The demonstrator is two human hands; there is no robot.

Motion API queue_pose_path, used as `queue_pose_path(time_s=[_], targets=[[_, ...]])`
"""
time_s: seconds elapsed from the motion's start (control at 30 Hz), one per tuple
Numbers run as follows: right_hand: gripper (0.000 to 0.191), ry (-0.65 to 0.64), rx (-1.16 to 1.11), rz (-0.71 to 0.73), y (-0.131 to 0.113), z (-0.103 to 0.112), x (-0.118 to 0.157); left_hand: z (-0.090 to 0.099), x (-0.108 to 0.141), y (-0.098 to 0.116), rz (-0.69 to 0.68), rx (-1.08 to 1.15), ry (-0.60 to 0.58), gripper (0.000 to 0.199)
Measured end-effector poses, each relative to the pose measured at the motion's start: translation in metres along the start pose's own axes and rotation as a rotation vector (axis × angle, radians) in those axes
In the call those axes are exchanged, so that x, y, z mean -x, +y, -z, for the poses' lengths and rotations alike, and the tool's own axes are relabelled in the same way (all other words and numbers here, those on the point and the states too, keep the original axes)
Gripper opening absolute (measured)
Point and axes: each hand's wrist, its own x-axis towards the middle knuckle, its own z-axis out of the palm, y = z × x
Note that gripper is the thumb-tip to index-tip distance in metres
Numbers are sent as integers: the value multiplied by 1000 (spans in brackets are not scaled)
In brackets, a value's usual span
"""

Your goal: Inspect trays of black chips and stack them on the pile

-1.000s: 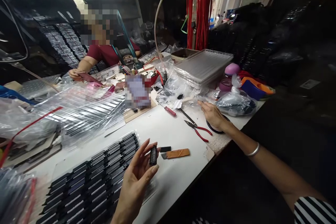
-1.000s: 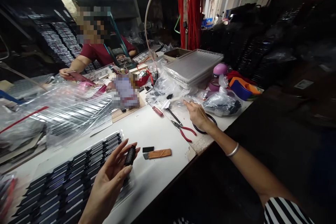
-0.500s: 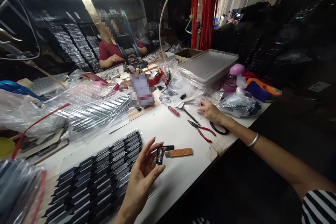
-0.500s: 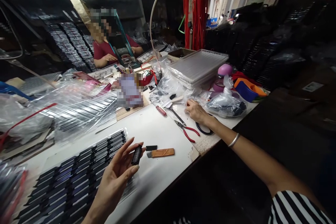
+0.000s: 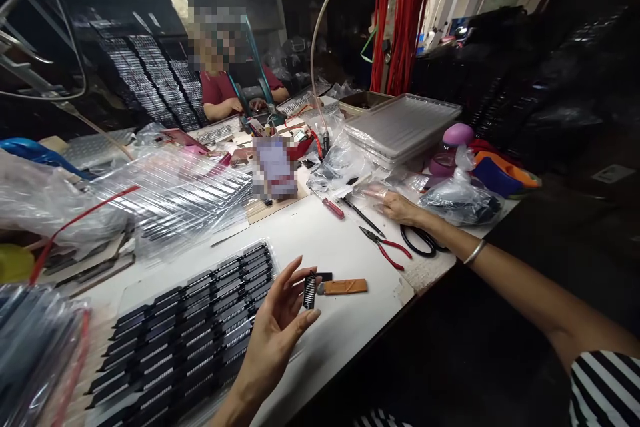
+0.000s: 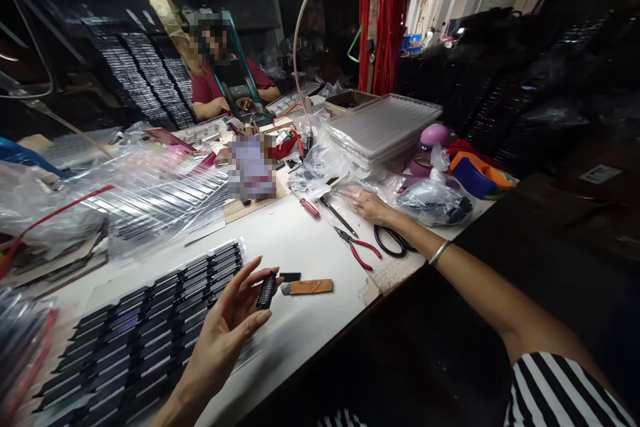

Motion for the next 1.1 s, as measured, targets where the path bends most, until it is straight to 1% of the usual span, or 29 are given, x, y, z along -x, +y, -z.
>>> queue_pose_path(time_s=[0.1,0.13,0.2,0.27,0.37,0.53,0.63,0.8,0.97,1.1], targets=[[67,-9,19,-13,-6,1,-3,-3,0,1,3,16,14,63],[67,0,27,-17,-8,1,-5,-3,0,1,5,16,26,63],[58,24,46,-26,-11,-1,-7,-2,0,0,13,11,24,64],[48,44,67,-36,-12,-4,-11,0,-1,-2,20,6,-4,64],[40,58,95,-46,-7,-6,-16,3,-2,-4,15,9,-27,64],[40,58,122,-33,3,-12,-25,3,-2,-4,7,14,-40,64],[40,40,151,-50,7,-16,-38,2,-2,-2,5,8,-53,63],[27,-17,227,-164,17,-21,-63,2,-1,0,0,15,-62,64],[26,-58,294,-235,24,-25,-75,3,0,2,10,47,-63,65],[27,-71,311,-269,26,-22,-88,2,-1,4,23,36,-106,61]])
